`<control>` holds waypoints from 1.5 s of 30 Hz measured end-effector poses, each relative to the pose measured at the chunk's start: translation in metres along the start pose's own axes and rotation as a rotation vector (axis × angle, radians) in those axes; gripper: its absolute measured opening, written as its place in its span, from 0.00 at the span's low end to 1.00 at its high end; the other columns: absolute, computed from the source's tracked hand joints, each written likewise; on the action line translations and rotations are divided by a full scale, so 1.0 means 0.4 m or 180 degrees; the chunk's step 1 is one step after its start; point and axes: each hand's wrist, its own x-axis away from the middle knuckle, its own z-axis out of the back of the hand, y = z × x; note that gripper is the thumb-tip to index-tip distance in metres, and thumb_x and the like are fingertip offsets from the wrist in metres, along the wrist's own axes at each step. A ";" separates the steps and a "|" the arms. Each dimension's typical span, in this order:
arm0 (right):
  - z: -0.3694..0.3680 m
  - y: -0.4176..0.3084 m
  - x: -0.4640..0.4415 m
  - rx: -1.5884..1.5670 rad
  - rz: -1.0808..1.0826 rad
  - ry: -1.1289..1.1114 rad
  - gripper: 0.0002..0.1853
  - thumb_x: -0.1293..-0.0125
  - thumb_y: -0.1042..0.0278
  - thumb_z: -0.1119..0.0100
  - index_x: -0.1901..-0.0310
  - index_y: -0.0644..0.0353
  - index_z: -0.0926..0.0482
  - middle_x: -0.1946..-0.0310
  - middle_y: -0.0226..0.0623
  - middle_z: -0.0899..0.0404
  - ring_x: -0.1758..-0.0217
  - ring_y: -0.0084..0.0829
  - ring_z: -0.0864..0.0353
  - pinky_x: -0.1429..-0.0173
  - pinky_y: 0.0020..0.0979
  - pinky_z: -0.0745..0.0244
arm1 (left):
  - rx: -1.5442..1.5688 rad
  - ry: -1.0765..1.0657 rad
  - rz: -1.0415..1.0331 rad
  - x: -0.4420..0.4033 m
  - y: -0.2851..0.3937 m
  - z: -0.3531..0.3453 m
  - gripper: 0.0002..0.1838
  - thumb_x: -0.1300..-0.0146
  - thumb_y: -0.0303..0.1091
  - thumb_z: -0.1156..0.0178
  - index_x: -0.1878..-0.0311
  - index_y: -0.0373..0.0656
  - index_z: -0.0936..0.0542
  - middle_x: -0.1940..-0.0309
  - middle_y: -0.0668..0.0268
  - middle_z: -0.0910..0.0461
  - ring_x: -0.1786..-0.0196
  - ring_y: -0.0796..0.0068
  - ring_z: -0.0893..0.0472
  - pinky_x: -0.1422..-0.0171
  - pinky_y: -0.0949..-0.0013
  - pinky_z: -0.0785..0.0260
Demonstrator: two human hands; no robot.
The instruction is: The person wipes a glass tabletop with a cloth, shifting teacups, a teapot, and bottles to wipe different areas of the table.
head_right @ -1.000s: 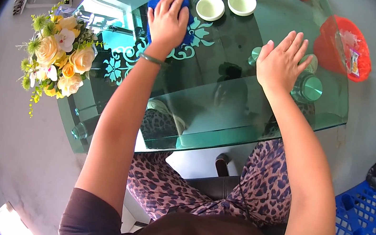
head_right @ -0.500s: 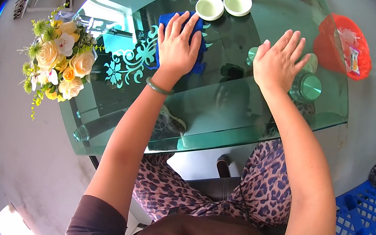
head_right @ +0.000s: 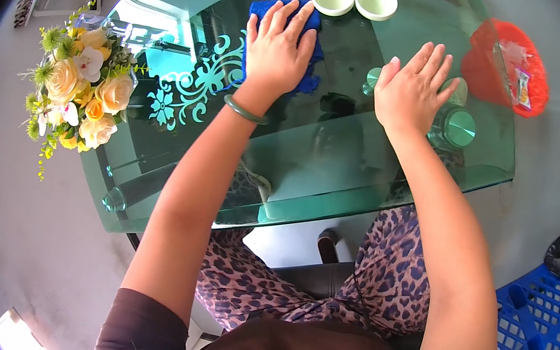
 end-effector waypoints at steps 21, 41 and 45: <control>0.000 -0.009 0.003 -0.0027 -0.0036 0.0028 0.34 0.29 0.52 0.61 0.29 0.69 0.44 0.26 0.50 0.48 0.21 0.47 0.55 0.22 0.56 0.63 | 0.0418 -0.0264 -0.0334 0.125 0.046 0.090 0.25 0.39 0.41 0.42 0.37 0.55 0.25 0.38 0.65 0.27 0.33 0.61 0.32 0.26 0.45 0.49; -0.008 -0.004 0.001 -0.0084 -0.0030 0.0054 0.34 0.28 0.52 0.62 0.29 0.70 0.45 0.26 0.50 0.49 0.21 0.47 0.56 0.22 0.56 0.64 | 0.0115 -0.0655 0.0112 0.283 0.065 0.153 0.30 0.36 0.44 0.45 0.29 0.53 0.33 0.31 0.63 0.34 0.26 0.57 0.40 0.23 0.43 0.60; -0.011 -0.005 0.002 -0.0141 -0.0020 0.0023 0.34 0.28 0.52 0.62 0.29 0.71 0.45 0.26 0.51 0.50 0.21 0.47 0.57 0.22 0.56 0.64 | 0.0073 -0.1081 0.0277 0.391 0.011 0.246 0.30 0.37 0.42 0.45 0.29 0.53 0.33 0.30 0.62 0.35 0.26 0.59 0.40 0.23 0.46 0.60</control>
